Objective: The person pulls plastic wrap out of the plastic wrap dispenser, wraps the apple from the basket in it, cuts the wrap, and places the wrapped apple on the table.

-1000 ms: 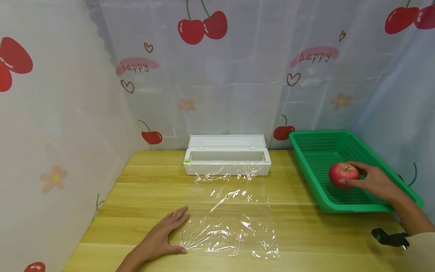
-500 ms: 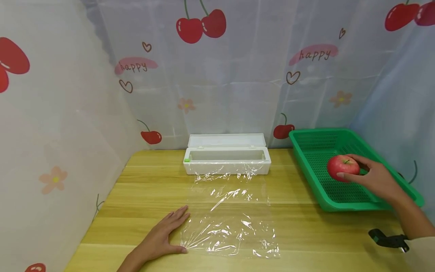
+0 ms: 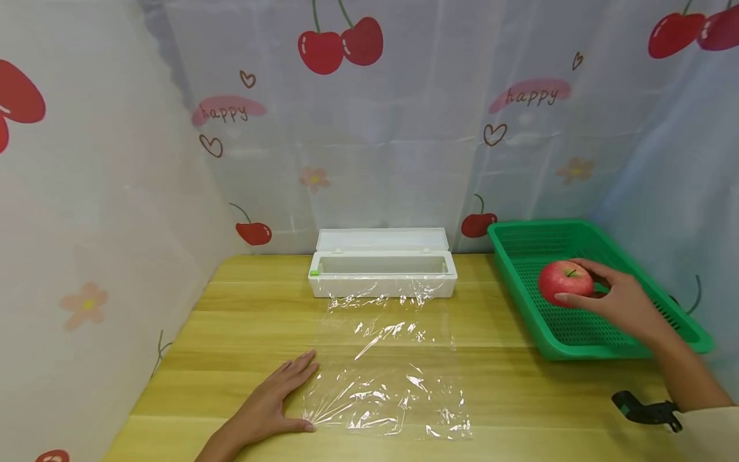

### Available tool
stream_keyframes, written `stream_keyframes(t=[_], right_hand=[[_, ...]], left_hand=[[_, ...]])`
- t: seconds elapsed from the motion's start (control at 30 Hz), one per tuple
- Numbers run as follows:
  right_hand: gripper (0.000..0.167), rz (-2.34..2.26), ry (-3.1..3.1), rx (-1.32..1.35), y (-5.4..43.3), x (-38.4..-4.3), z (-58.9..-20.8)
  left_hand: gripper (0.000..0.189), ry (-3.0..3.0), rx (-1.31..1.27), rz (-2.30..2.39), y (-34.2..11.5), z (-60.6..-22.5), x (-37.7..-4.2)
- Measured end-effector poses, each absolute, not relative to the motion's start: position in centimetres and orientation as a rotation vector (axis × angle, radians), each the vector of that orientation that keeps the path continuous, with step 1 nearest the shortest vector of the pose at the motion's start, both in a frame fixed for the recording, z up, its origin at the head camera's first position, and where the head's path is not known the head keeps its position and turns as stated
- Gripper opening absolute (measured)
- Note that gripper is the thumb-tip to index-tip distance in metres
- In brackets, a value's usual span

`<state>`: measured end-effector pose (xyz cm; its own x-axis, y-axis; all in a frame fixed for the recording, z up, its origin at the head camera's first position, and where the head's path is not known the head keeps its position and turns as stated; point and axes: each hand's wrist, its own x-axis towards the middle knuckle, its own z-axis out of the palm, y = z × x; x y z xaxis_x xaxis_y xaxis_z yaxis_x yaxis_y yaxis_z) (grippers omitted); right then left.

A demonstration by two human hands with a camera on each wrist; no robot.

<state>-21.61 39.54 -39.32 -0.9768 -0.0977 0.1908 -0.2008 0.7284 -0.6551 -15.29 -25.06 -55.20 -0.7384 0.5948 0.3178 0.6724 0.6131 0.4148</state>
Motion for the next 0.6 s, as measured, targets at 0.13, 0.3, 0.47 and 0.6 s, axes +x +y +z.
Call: stream_keyframes(t=[0.13, 0.3, 0.47, 0.6], right_hand=[[0.077, 1.086, -2.772, 0.265, 38.3, -21.5, -39.3], [0.075, 1.097, -2.753, 0.310, 36.8, -21.3, -39.3], [0.072, 1.114, -2.731, 0.360, 35.2, -21.4, -39.5], [0.070, 1.121, -2.721, 0.398, 34.0, -21.4, -39.9]], left_hand=[[0.104, -2.680, -1.066, -0.759, -25.2, -55.3, -15.1], [0.104, -2.673, -1.070, -0.756, -25.2, -55.3, -15.0], [0.104, -2.673, -1.060, -0.759, -25.2, -55.3, -15.0], [0.103, -2.687, -1.053, -0.766, -25.2, -55.3, -15.1]])
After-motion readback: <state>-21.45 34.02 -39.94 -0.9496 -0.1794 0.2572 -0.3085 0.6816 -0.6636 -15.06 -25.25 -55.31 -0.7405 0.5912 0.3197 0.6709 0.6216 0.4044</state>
